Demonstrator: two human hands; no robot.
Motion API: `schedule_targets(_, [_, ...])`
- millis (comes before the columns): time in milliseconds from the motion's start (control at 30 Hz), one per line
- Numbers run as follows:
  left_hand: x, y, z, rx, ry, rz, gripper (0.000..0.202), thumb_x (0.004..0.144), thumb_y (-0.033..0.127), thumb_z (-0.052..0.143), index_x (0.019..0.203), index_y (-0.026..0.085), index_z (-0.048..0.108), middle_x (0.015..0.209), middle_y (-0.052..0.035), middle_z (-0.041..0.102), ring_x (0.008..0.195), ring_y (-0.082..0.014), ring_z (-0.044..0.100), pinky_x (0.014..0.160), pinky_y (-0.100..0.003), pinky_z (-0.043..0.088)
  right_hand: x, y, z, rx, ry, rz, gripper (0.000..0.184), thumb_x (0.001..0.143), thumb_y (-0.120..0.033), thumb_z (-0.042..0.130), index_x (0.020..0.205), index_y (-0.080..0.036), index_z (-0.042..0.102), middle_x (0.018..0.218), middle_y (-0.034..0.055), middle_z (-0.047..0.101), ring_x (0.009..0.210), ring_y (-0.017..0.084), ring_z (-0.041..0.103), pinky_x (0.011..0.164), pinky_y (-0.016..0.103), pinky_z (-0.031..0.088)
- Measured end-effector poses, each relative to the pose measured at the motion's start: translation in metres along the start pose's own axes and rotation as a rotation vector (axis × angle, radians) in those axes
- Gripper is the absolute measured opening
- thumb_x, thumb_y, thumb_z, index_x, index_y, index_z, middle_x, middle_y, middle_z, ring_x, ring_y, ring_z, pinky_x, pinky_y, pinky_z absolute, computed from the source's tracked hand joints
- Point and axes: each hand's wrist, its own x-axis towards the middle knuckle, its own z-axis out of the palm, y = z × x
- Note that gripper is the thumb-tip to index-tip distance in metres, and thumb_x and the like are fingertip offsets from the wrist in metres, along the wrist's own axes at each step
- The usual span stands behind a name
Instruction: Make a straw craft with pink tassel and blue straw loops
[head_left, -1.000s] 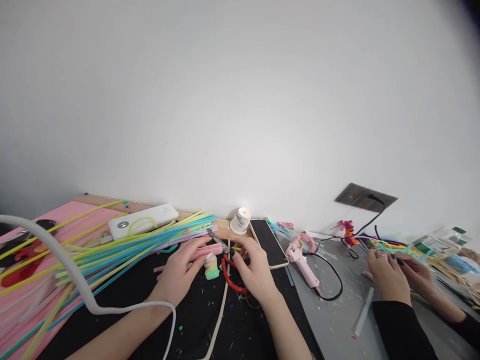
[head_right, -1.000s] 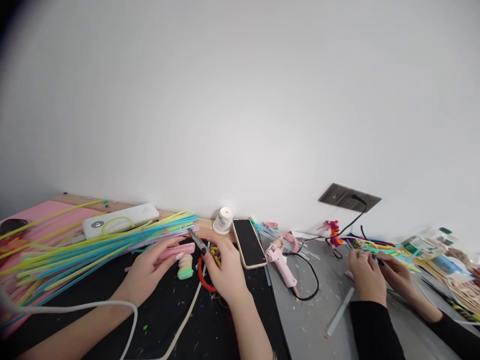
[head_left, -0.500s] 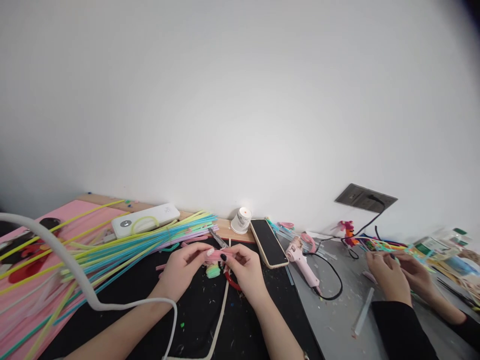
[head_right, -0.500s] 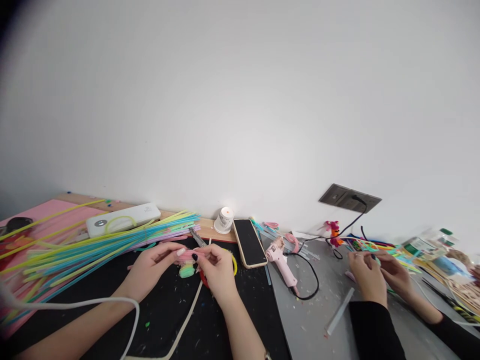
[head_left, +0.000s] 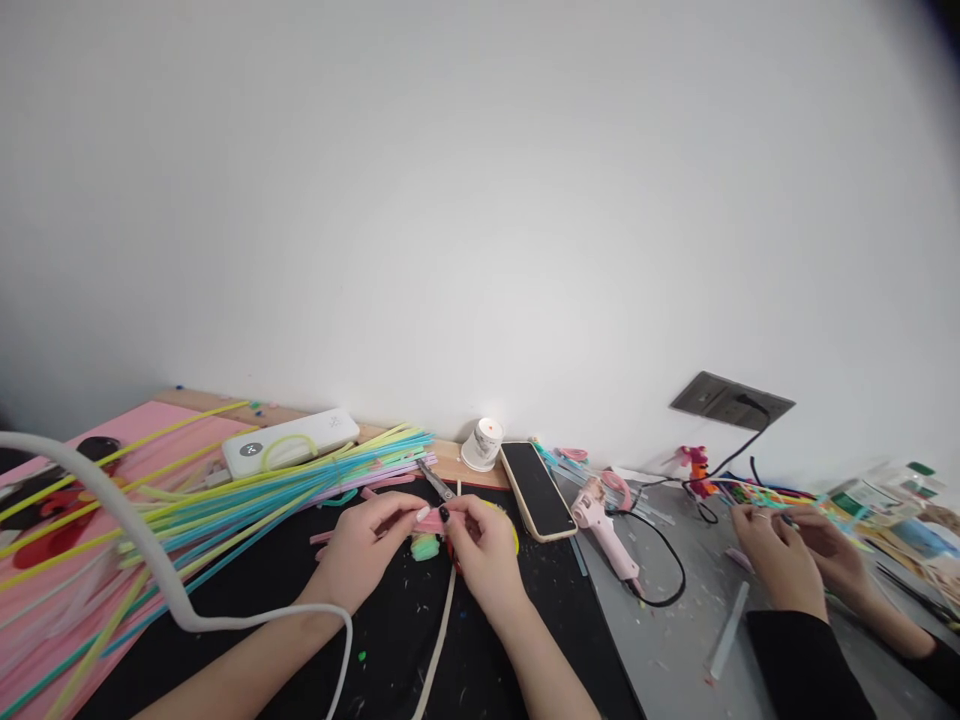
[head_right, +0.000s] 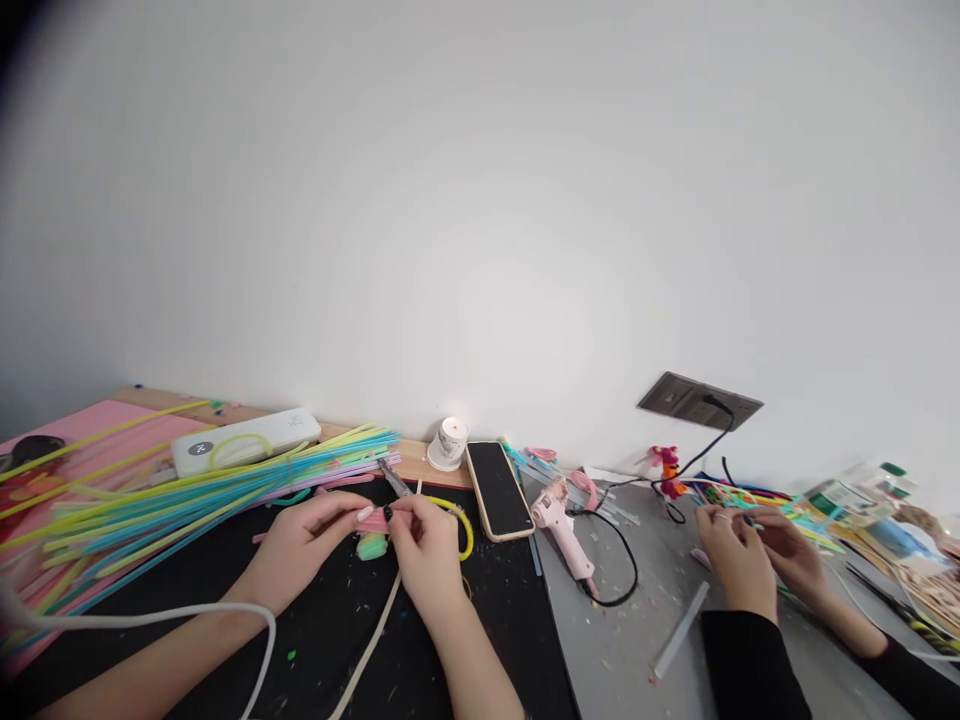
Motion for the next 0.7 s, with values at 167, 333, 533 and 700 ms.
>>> schedule_targets(167, [0.002, -0.01, 0.001, 0.044, 0.136, -0.051, 0.027, 0.081, 0.042, 0.055, 0.087, 0.023, 0.073, 0.092, -0.0038, 0.076, 0.082, -0.0227, 0.069, 0.073, -0.032, 0.055, 0.003, 0.016, -0.006, -0.06, 0.199, 0.109, 0.024, 0.089, -0.026, 0.043, 0.094, -0.015, 0.063, 0.061, 0.0012, 0.06, 0.053, 0.016, 0.055, 0.054, 0.026, 0.042])
schedule_targets(333, [0.001, -0.01, 0.001, 0.037, 0.067, -0.017, 0.026, 0.082, 0.042, 0.054, 0.088, 0.024, 0.073, 0.091, -0.0034, 0.076, 0.086, -0.0234, 0.069, 0.076, -0.033, 0.056, 0.001, 0.006, -0.007, -0.055, 0.055, -0.064, 0.03, 0.084, -0.023, 0.054, 0.112, -0.019, 0.062, 0.092, 0.0064, 0.069, 0.071, 0.017, 0.062, 0.059, 0.025, 0.046])
schedule_targets(533, [0.002, -0.009, -0.002, -0.096, 0.105, -0.131, 0.036, 0.082, 0.05, 0.054, 0.092, 0.019, 0.07, 0.084, -0.0056, 0.075, 0.075, -0.023, 0.069, 0.073, -0.036, 0.057, -0.001, -0.001, -0.003, -0.102, 0.012, -0.134, 0.019, 0.087, -0.022, 0.054, 0.093, -0.019, 0.072, 0.084, 0.005, 0.073, 0.073, 0.018, 0.064, 0.069, 0.027, 0.047])
schedule_targets(700, [0.006, -0.005, -0.004, -0.37, 0.173, -0.288, 0.053, 0.083, 0.058, 0.048, 0.105, 0.012, 0.062, 0.061, -0.0035, 0.066, 0.061, -0.0213, 0.066, 0.058, -0.033, 0.055, 0.0, 0.006, -0.004, -0.075, 0.172, -0.071, 0.025, 0.092, -0.026, 0.047, 0.1, -0.018, 0.069, 0.096, 0.008, 0.072, 0.088, 0.02, 0.066, 0.079, 0.03, 0.049])
